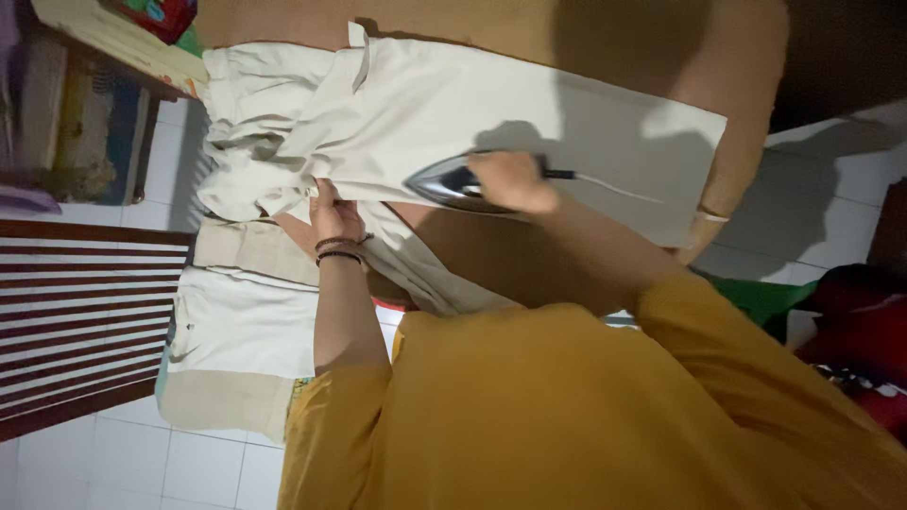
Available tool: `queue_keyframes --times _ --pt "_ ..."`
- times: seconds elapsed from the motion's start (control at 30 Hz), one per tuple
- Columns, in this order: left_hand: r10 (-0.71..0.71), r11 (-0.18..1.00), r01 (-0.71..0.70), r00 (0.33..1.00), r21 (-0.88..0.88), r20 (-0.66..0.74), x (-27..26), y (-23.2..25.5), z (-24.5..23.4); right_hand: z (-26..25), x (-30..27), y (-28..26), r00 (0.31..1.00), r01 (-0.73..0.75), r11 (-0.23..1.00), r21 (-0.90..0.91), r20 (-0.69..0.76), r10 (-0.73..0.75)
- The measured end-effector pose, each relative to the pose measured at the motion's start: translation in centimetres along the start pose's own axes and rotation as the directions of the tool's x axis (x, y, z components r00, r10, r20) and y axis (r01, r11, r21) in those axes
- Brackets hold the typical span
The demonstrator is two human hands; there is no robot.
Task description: The person irons a white garment on a makeshift ironing board. They repeatedly smooth the fabric with one hand while moving the iron with the other, repositioning the garment several times to cover different areas.
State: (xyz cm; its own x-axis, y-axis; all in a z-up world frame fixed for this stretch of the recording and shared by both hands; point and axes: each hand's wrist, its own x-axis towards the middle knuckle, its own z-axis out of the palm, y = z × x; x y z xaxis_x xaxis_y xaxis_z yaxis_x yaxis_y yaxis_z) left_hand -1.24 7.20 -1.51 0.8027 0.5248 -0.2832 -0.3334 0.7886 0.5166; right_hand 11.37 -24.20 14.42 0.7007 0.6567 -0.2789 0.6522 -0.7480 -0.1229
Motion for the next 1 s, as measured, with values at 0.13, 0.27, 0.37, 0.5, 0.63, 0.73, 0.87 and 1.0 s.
queue_keyframes --times 0.13,0.27,0.37,0.5,0.63,0.73,0.87,1.0 --pt "-0.042 0.996 0.056 0.981 0.066 -0.189 -0.1 0.2 0.7 -0.6 1.3 -1.8 0.999 0.029 0.999 0.019 -0.018 -0.029" --pt "-0.039 0.989 0.064 0.982 0.133 -0.184 0.4 0.0 -0.8 -0.3 -4.1 5.4 0.953 -0.124 0.991 -0.043 0.275 0.131" --pt "-0.024 0.996 0.034 0.992 0.083 -0.120 0.8 -0.3 -2.1 -0.9 -14.3 13.0 0.891 -0.396 0.918 -0.013 0.234 0.388" --pt "-0.043 0.993 0.057 0.990 0.100 -0.134 0.8 0.0 -1.0 -1.3 -24.3 20.5 0.789 -0.615 0.771 0.168 0.131 0.601" --pt "-0.051 0.991 0.070 0.986 0.116 -0.160 0.6 0.1 -0.2 0.8 -23.3 22.4 0.827 -0.557 0.801 0.218 0.055 0.560" --pt "-0.036 0.994 0.047 0.994 0.101 -0.107 0.7 0.2 -0.5 -0.4 -16.4 19.3 0.781 -0.622 0.757 0.199 0.218 0.585" --pt "-0.022 0.995 0.028 0.998 0.092 -0.064 0.9 0.2 -0.6 -2.7 -5.6 11.5 0.970 -0.219 0.844 0.489 0.020 0.241" --pt "-0.038 0.993 0.045 0.997 0.111 -0.060 1.0 0.5 -0.4 -3.1 0.1 5.1 0.959 -0.277 0.930 0.241 0.007 0.283"
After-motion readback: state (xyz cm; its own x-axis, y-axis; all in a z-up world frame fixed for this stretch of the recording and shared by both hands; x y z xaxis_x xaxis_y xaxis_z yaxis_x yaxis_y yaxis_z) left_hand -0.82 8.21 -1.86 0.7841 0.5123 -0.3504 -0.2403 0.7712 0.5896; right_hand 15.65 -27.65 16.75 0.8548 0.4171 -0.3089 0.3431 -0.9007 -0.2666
